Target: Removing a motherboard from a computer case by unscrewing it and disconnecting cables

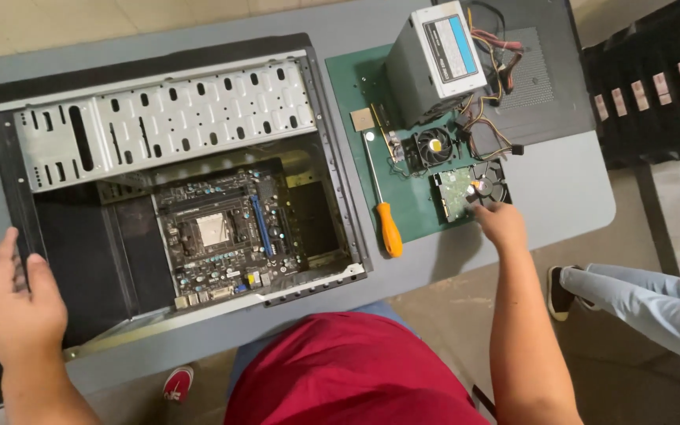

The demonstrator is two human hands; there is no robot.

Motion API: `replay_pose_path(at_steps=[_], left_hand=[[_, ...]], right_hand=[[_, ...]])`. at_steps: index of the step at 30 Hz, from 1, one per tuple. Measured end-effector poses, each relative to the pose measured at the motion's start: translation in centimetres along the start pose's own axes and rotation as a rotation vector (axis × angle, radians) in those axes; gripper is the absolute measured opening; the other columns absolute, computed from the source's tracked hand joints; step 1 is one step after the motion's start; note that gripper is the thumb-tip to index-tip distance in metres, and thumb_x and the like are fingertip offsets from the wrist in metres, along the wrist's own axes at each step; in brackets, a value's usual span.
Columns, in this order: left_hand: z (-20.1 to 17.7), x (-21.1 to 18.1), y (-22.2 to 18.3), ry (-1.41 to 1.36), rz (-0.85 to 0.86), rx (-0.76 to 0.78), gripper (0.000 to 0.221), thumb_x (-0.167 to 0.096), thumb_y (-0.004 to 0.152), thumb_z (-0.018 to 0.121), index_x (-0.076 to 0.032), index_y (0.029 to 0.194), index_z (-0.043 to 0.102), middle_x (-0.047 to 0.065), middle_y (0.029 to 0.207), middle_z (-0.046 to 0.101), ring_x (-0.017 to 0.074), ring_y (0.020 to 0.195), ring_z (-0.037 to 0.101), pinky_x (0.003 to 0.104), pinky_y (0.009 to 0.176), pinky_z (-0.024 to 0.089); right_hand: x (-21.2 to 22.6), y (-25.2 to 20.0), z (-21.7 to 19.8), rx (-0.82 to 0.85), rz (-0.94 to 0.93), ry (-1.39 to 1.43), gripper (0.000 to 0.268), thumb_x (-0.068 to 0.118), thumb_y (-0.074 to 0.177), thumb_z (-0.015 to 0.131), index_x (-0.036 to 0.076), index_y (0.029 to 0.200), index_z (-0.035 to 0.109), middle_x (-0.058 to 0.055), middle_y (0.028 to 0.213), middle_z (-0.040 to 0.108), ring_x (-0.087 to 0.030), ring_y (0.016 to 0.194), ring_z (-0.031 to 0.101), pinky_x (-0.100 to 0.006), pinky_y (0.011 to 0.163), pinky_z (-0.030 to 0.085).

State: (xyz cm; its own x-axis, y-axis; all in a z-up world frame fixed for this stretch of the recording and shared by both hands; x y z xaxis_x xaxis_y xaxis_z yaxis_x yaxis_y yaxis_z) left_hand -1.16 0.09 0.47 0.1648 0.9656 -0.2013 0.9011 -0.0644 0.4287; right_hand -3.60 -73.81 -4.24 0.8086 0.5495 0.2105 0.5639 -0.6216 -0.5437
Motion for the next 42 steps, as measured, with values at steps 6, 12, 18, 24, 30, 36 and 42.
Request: replay_pose_path(at_steps=[6,12,18,24,30,36,42], left_hand=[[0.0,-0.2,-0.2,0.023,-0.054,0.027,0.044,-0.001,0.123,0.064,0.016,0.163,0.071,0.027,0.12,0.076,0.0357,0.102,0.072,0.042,0.087,0.058],[0.2,0.0,-0.1,-0.039,-0.187,0.07,0.048,-0.005,0.119,0.062,0.009,0.165,0.068,0.025,0.127,0.071,0.0343,0.094,0.068,0.045,0.085,0.053],[0.4,0.1,-0.5,-0.027,-0.177,0.051,0.047,-0.006,0.123,0.063,0.009,0.166,0.069,0.022,0.124,0.072,0.0312,0.088,0.066,0.042,0.082,0.053],[0.7,0.5,-0.6,-0.079,-0.16,0.065,0.044,-0.001,0.126,0.06,0.013,0.168,0.064,0.025,0.128,0.07,0.0327,0.091,0.065,0.043,0.081,0.053],[0.6,0.0,-0.4,-0.16,-0.217,0.089,0.043,-0.002,0.127,0.055,0.011,0.168,0.057,0.031,0.134,0.066,0.0386,0.107,0.063,0.046,0.091,0.05],[1.0,0.7,-0.8,-0.24,-0.199,0.112,0.045,0.002,0.13,0.05,0.013,0.173,0.051,0.034,0.13,0.064,0.0383,0.104,0.06,0.046,0.09,0.047],[1.0,0.7,-0.6,-0.181,-0.221,0.123,0.044,-0.004,0.129,0.051,0.009,0.171,0.052,0.034,0.135,0.064,0.041,0.113,0.061,0.048,0.093,0.046]], right_hand=[[-3.7,1.8,0.2,0.198,0.18,0.14,0.074,0.065,0.103,0.053,-0.005,0.089,0.074,-0.018,0.07,0.063,-0.025,0.055,0.052,-0.036,0.057,0.044],[-5.4,3.9,2.9,0.126,0.192,0.656,0.04,0.042,0.107,0.053,0.003,0.104,0.065,-0.016,0.089,0.076,-0.022,0.063,0.062,-0.031,0.057,0.053],[-5.3,4.3,3.9,0.264,0.216,0.766,0.036,0.035,0.104,0.059,0.0,0.103,0.065,-0.018,0.092,0.076,-0.024,0.063,0.063,-0.033,0.059,0.052],[-6.4,5.8,5.1,0.2,0.134,0.802,0.034,0.028,0.106,0.056,-0.003,0.098,0.066,-0.017,0.085,0.074,-0.024,0.067,0.067,-0.031,0.056,0.054],[-5.5,4.8,4.9,0.155,0.151,0.784,0.035,0.03,0.105,0.055,0.0,0.095,0.07,-0.012,0.08,0.073,-0.021,0.064,0.066,-0.028,0.056,0.052],[-4.4,3.5,4.2,0.107,0.182,0.758,0.034,0.029,0.104,0.054,0.0,0.093,0.07,-0.012,0.078,0.072,-0.021,0.064,0.064,-0.028,0.059,0.052],[-4.1,3.1,4.1,0.088,0.178,0.752,0.033,0.027,0.103,0.055,-0.001,0.092,0.071,-0.013,0.076,0.072,-0.021,0.06,0.064,-0.027,0.055,0.05]])
Point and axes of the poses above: each hand's wrist, its own y-axis towards the middle knuckle, its own z-axis out of the palm, x = y × z, the point moved 1 cm from there along y, towards the middle knuckle
